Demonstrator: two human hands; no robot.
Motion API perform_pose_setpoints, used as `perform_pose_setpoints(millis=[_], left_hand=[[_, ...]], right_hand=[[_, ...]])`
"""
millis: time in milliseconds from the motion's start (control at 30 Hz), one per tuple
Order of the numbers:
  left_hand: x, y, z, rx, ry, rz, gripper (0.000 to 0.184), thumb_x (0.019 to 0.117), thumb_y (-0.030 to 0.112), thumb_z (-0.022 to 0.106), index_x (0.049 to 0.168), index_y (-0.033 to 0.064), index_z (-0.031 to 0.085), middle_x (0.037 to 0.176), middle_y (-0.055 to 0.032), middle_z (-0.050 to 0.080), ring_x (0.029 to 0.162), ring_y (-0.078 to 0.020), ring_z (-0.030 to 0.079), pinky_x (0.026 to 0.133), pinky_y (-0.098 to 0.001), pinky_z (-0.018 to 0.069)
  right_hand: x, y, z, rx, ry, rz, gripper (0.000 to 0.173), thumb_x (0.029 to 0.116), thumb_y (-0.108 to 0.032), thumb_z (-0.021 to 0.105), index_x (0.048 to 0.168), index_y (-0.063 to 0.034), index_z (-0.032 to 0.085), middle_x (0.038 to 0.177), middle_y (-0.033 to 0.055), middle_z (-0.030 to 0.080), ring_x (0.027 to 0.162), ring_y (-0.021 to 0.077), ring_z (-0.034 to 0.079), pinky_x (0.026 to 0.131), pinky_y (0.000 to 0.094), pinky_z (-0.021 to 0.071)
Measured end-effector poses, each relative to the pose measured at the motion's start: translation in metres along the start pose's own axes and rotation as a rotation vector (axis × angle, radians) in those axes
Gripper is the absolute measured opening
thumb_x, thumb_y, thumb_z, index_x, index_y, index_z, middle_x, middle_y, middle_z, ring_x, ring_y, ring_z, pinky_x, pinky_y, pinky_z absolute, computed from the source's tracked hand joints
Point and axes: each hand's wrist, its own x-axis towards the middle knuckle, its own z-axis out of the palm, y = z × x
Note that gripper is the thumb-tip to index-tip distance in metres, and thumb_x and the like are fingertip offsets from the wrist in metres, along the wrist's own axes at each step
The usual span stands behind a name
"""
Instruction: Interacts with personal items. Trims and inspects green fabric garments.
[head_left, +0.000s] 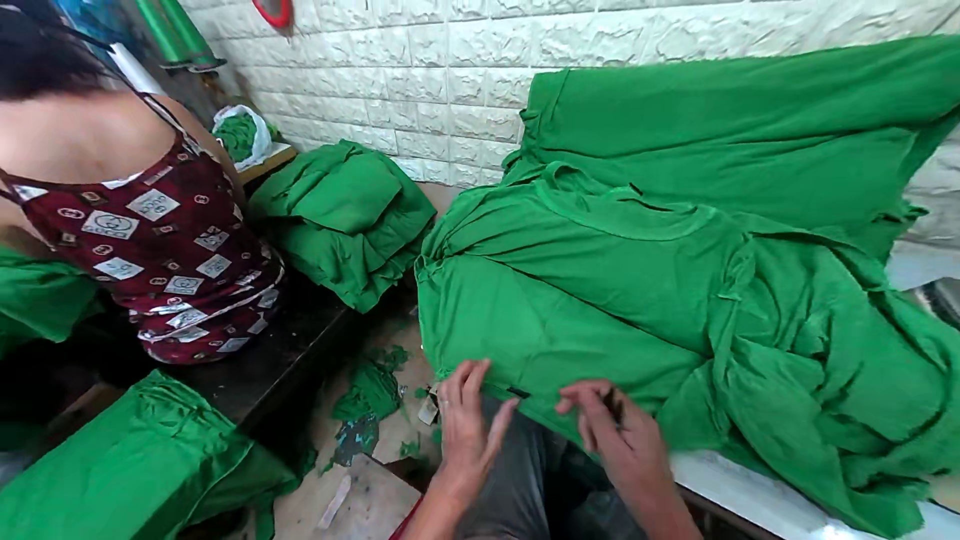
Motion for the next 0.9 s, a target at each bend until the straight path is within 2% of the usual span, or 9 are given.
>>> perform_pose_setpoints(millis=[100,233,333,433,533,600,667,767,900], left_hand=[[0.006,-0.014,-0.008,0.060,-0.042,0.016,0.025,0.0930,0.027,0.074,0.106,0.0050,0.074,0.109,-0.0130,0.069,0.105,-0.0221,0.064,0.094,-0.0307,0.0512],[0.003,-0.023,-0.018,0.024,-0.076,0.022,0.035,0.0929,0.025,0.074,0.119,0.0031,0.070,0.119,-0.0173,0.067,0.113,-0.0245,0.063,0.098,-0.0321,0.0517],[0.005,-0.025,-0.018,0.015,-0.037,0.034,0.011,0.0936,0.013,0.071,0.097,0.0035,0.075,0.105,-0.0125,0.071,0.102,-0.0185,0.068,0.093,-0.0259,0.0542],[0.004,-0.024,-0.014,0.046,0.010,0.079,0.009,0.0957,0.011,0.067,0.093,0.0037,0.072,0.100,-0.0107,0.071,0.097,-0.0177,0.068,0.091,-0.0266,0.0543],[-0.009,-0.021,-0.012,0.095,0.010,0.052,0.012,0.1005,0.017,0.060,0.096,0.0068,0.066,0.101,-0.0098,0.068,0.098,-0.0204,0.065,0.092,-0.0325,0.0522],[-0.018,-0.018,-0.013,0.047,-0.036,-0.033,0.014,0.1006,0.016,0.057,0.097,0.0046,0.065,0.101,-0.0116,0.068,0.100,-0.0232,0.065,0.093,-0.0366,0.0526],[-0.025,-0.015,-0.016,-0.072,-0.091,-0.148,0.015,0.1003,0.012,0.057,0.097,0.0005,0.065,0.101,-0.0140,0.067,0.101,-0.0234,0.065,0.092,-0.0371,0.0539],[-0.024,-0.008,-0.019,-0.236,-0.114,-0.277,0.014,0.1001,0.010,0.056,0.098,-0.0014,0.064,0.104,-0.0144,0.065,0.099,-0.0171,0.064,0.086,-0.0287,0.0540],[-0.020,-0.003,-0.023,-0.315,-0.101,-0.353,0.013,0.1000,0.010,0.058,0.097,-0.0003,0.065,0.103,-0.0111,0.065,0.098,-0.0124,0.063,0.087,-0.0251,0.0526]], right_hand=[[0.003,0.012,0.005,-0.118,-0.024,-0.008,0.029,0.1086,-0.025,0.046,0.107,-0.0048,0.067,0.083,-0.0057,0.069,0.056,-0.0054,0.052,0.050,0.0125,0.0451],[0.001,0.004,0.007,-0.134,-0.045,-0.048,0.028,0.1054,-0.030,0.053,0.105,-0.0065,0.068,0.081,-0.0060,0.067,0.067,-0.0064,0.058,0.059,0.0106,0.0490],[0.001,-0.010,0.022,-0.139,-0.129,-0.152,0.027,0.1050,-0.029,0.056,0.104,-0.0061,0.069,0.084,-0.0012,0.069,0.074,-0.0017,0.064,0.067,0.0140,0.0548],[0.003,-0.009,0.044,-0.192,-0.263,-0.201,0.023,0.1005,-0.029,0.061,0.105,-0.0090,0.073,0.090,0.0012,0.072,0.077,0.0040,0.067,0.069,0.0204,0.0577],[0.012,0.001,0.050,-0.278,-0.310,-0.095,0.042,0.0983,-0.044,0.062,0.120,-0.0085,0.070,0.096,0.0032,0.074,0.081,0.0121,0.070,0.072,0.0329,0.0602],[0.017,-0.001,0.048,-0.361,-0.299,-0.104,0.059,0.1014,-0.055,0.050,0.133,-0.0067,0.061,0.090,0.0041,0.072,0.073,0.0164,0.069,0.062,0.0383,0.0586],[0.018,-0.002,0.048,-0.512,-0.247,-0.206,0.055,0.1037,-0.050,0.047,0.127,-0.0027,0.062,0.085,0.0071,0.071,0.067,0.0223,0.069,0.054,0.0421,0.0567],[0.018,0.005,0.047,-0.658,-0.183,-0.377,0.034,0.0972,-0.036,0.061,0.109,-0.0046,0.070,0.089,0.0091,0.072,0.073,0.0245,0.072,0.058,0.0393,0.0587],[0.012,0.010,0.047,-0.693,-0.173,-0.451,0.050,0.0943,-0.052,0.062,0.113,-0.0061,0.069,0.091,0.0094,0.072,0.074,0.0245,0.071,0.058,0.0390,0.0580]])
